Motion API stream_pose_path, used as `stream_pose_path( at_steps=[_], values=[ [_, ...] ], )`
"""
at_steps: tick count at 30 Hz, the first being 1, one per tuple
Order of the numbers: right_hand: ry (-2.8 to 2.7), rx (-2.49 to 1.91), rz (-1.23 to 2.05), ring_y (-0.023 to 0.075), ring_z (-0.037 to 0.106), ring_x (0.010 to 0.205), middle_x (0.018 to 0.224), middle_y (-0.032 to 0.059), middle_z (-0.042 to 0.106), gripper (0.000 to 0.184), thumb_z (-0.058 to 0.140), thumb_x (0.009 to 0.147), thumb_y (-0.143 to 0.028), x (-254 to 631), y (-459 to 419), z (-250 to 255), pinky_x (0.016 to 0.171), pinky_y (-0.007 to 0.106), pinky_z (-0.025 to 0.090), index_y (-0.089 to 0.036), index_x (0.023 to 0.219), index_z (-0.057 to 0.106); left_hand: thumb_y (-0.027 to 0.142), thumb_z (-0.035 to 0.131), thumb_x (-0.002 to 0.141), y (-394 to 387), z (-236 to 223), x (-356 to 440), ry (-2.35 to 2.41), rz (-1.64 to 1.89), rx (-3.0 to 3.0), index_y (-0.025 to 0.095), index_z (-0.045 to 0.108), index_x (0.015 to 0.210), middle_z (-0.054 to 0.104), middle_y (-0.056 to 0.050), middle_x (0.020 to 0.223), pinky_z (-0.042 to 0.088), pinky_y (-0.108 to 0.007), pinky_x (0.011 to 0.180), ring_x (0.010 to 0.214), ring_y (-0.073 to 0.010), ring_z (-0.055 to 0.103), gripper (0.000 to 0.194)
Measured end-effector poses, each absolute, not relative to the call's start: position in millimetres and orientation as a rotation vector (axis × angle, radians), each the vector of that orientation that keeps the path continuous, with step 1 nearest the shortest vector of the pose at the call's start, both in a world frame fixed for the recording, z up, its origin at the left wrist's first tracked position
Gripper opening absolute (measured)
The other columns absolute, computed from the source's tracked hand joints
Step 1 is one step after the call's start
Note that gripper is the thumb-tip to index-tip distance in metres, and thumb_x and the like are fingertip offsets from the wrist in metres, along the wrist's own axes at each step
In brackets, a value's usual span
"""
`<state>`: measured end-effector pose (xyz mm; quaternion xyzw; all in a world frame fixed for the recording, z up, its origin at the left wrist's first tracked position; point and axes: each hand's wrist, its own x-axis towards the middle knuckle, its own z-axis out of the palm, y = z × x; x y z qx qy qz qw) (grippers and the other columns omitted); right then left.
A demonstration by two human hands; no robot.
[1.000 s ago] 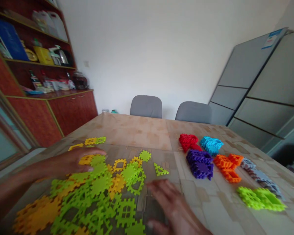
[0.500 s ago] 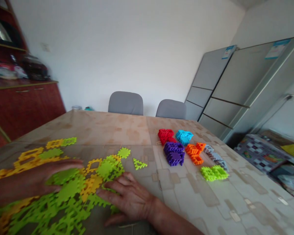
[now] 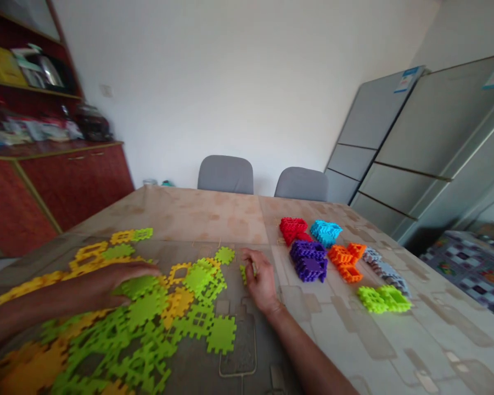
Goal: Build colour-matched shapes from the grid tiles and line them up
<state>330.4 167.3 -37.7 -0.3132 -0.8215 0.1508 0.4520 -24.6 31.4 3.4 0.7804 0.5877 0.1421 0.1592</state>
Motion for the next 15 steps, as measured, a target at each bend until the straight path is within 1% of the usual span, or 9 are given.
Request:
stream_pose_path(
  at_steps=[3, 6, 9, 12, 15],
  values=[
    [-2.059, -0.806, 0.343, 0.0221, 0.063, 0.089, 0.091, 0.0079, 0.07, 0.027, 0.041, 0.088, -0.014, 337.9, 173.9, -46.6, 0.082, 0.036, 0.049, -0.019, 0.1, 0.064, 0.026, 0.063, 0.083, 31.6, 2.8, -26.3, 1.681, 0.381, 2.238, 0.038, 0.058, 0.129, 0.06, 0.009, 0.134, 0.04, -0.035, 0.107, 0.124, -0.0253, 0.055, 0.048],
    [-2.127, -0.812, 0.315, 0.0223, 0.061, 0.086, 0.086, 0.0067, 0.069, 0.028, 0.041, 0.088, -0.014, 341.5, 173.8, -49.7, 0.081, 0.037, 0.046, -0.019, 0.1, 0.066, 0.032, 0.067, 0.083, 34.3, 8.7, -24.3, 1.682, 0.403, 2.244, 0.036, 0.053, 0.135, 0.058, 0.002, 0.137, 0.04, -0.036, 0.106, 0.125, -0.0269, 0.054, 0.053],
    [-2.173, -0.812, 0.299, 0.0221, 0.06, 0.085, 0.085, 0.0066, 0.069, 0.028, 0.041, 0.09, -0.015, 341.6, 173.2, -49.4, 0.081, 0.036, 0.045, -0.019, 0.098, 0.067, 0.039, 0.064, 0.088, 33.7, 24.5, -12.6, 1.702, 0.477, 2.289, 0.033, 0.049, 0.139, 0.055, -0.003, 0.139, 0.041, -0.038, 0.106, 0.125, -0.0275, 0.053, 0.053],
    [-2.182, -0.827, 0.292, 0.0215, 0.06, 0.083, 0.082, 0.0065, 0.068, 0.028, 0.04, 0.089, -0.015, 341.3, 174.4, -49.1, 0.08, 0.035, 0.044, -0.018, 0.095, 0.067, 0.043, 0.061, 0.09, 26.0, 38.9, 10.7, 1.697, 0.516, 2.316, 0.032, 0.048, 0.14, 0.055, -0.004, 0.139, 0.041, -0.038, 0.106, 0.125, -0.0278, 0.052, 0.052],
    [-2.19, -0.826, 0.29, 0.021, 0.06, 0.081, 0.08, 0.0056, 0.068, 0.027, 0.041, 0.087, -0.013, 341.5, 176.3, -49.5, 0.079, 0.034, 0.044, -0.019, 0.09, 0.067, 0.046, 0.065, 0.088, 11.8, 41.7, 43.0, 1.703, 0.48, 2.322, 0.033, 0.047, 0.14, 0.053, -0.006, 0.14, 0.042, -0.04, 0.105, 0.126, -0.0298, 0.052, 0.056]
  ],
)
